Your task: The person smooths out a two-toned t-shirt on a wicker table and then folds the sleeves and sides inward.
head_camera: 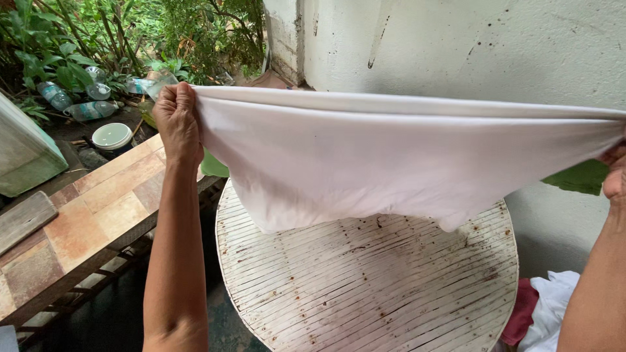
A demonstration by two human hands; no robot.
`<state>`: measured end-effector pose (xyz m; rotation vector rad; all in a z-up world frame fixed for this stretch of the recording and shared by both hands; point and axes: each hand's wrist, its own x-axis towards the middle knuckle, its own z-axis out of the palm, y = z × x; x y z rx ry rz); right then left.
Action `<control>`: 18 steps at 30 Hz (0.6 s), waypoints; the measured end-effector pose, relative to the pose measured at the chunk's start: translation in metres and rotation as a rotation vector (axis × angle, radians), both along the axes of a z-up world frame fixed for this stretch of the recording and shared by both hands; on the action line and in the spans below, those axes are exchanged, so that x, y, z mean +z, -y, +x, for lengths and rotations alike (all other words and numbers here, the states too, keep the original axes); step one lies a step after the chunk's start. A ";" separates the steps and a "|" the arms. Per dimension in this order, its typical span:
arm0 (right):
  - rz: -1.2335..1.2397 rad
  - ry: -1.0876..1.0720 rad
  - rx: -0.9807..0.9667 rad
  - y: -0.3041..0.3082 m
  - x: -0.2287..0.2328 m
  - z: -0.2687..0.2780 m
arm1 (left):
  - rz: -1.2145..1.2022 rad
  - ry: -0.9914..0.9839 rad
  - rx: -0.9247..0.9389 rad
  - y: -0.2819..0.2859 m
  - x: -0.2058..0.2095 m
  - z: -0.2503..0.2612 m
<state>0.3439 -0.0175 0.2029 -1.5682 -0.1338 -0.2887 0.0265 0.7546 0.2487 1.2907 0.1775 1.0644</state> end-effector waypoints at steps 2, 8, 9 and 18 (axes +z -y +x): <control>-0.034 0.014 -0.007 0.002 0.004 -0.008 | -0.035 0.009 -0.068 0.005 0.006 -0.005; -0.132 0.017 0.038 0.005 0.006 -0.029 | -0.183 -0.026 -0.286 0.044 0.018 -0.037; -0.084 -0.026 0.079 0.008 0.005 -0.030 | -0.248 -0.002 -0.360 0.052 0.018 -0.041; 0.502 -0.369 0.227 0.032 -0.054 -0.001 | -0.428 -0.128 -0.506 0.099 -0.019 -0.065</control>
